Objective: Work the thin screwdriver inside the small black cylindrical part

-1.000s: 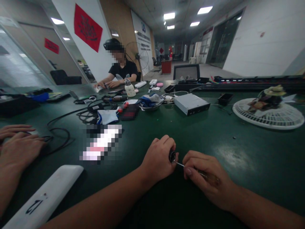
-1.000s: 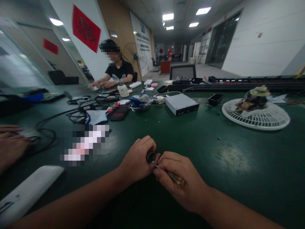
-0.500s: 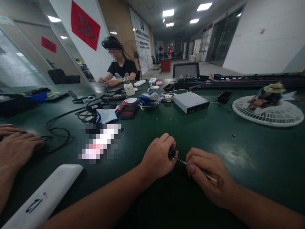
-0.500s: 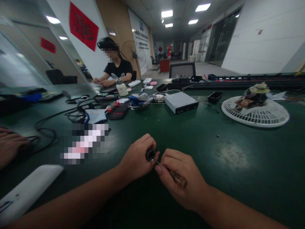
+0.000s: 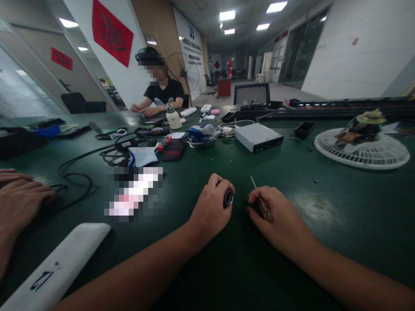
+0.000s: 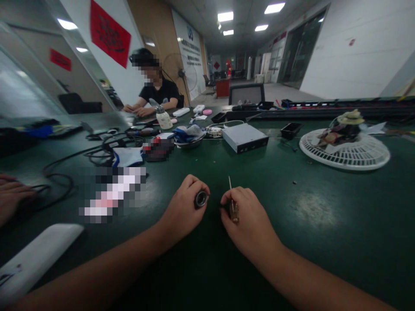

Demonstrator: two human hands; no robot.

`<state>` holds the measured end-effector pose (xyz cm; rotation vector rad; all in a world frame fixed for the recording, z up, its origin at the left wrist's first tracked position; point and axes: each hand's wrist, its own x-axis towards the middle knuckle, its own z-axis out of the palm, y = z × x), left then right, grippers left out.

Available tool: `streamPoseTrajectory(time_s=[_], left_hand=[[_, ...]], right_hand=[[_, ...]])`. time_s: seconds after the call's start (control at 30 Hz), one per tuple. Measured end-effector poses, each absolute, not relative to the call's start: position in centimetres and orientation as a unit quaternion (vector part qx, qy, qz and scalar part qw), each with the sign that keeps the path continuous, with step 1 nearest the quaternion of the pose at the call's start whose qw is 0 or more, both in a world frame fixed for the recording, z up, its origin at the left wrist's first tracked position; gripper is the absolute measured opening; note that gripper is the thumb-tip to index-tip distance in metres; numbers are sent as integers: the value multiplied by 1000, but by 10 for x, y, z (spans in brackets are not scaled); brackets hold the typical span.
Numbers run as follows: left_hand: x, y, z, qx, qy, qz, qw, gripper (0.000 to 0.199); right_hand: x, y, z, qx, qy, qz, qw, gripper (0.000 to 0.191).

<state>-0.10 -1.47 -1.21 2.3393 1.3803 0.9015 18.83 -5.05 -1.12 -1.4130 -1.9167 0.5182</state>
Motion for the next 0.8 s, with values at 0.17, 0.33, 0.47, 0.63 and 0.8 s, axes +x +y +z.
streamPoseTrajectory(time_s=[0.17, 0.33, 0.47, 0.63, 0.8], left_hand=[[-2, -15, -15, 808, 480, 316, 132, 42], [-2, -14, -14, 811, 481, 303, 141, 43], [-2, -14, -14, 821, 467, 294, 146, 40], [-1, -13, -12, 838, 437, 296, 138, 38], [-2, -12, -12, 853, 419, 286, 122, 39]], right_hand=[[190, -52, -9, -530, -761, 199, 317, 22], [193, -53, -8, -500, -750, 229, 368, 20], [194, -51, -11, -495, -744, 242, 377, 25], [196, -49, -16, -507, -714, 272, 399, 19], [197, -51, -15, -482, -677, 326, 450, 18]])
